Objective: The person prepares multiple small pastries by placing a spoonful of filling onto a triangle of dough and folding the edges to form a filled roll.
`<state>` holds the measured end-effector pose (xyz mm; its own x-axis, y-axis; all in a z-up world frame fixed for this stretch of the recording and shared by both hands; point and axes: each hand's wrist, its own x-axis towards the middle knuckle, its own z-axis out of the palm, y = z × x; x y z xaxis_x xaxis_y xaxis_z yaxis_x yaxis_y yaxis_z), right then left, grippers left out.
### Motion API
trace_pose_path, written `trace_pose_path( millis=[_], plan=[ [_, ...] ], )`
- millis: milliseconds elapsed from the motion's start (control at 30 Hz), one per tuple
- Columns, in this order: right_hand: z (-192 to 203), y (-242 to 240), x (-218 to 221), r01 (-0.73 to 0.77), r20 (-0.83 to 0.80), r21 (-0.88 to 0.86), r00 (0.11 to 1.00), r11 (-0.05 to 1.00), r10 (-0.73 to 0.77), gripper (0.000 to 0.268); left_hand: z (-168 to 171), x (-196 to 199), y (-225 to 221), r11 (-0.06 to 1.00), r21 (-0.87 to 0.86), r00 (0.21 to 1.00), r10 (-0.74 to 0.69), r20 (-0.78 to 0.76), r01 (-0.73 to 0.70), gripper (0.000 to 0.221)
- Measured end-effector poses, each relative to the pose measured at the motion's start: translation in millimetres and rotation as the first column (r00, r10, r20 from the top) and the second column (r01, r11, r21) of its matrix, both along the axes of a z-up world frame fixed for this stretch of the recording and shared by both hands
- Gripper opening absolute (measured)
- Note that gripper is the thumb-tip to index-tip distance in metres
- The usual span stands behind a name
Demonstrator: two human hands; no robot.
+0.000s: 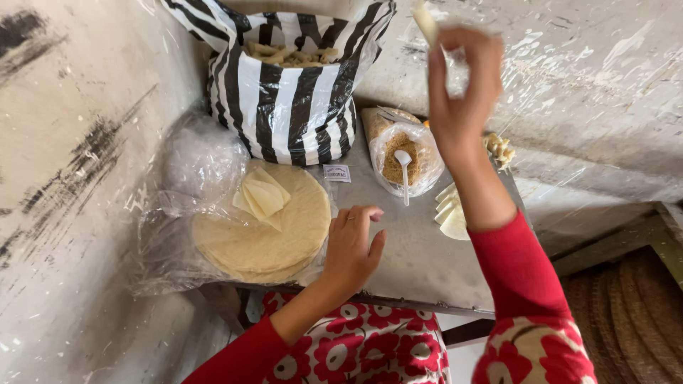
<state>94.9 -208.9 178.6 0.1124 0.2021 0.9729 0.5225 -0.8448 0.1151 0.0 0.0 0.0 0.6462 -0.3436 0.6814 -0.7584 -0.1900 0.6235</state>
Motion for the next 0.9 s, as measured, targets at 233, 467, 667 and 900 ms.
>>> trace_pose_path(
  millis=[233, 467, 667, 900],
  plan=[
    [42.1, 41.4, -57.6, 0.036, -0.181, -0.088, 0.982, 0.996, -0.051, 0.013, -3.2, -0.2, -1.7, 0.997, 0.062, 0.998, -0.046, 0.039, 0.044, 0.032],
    [-65.3, -47.0, -169.1, 0.270, -0.619, -0.190, 0.714, 0.944, -0.328, 0.015, -10.1, 4.5, -8.6, 0.950, 0.282, 0.973, -0.181, 0.142, 0.135, 0.019],
    [-130.1, -94.6, -198.7, 0.093, -0.708, -0.343, 0.629, 0.935, -0.322, 0.023, 23.0, 22.1, -46.2, 0.498, 0.799, 0.856, -0.515, -0.040, 0.337, 0.032],
    [-165.9, -95.7, -188.3, 0.250, -0.736, -0.343, 0.528, 0.906, -0.424, 0.020, 57.2, 95.2, -71.7, 0.458, 0.753, 0.798, -0.585, -0.145, 0.472, 0.026]
  ],
)
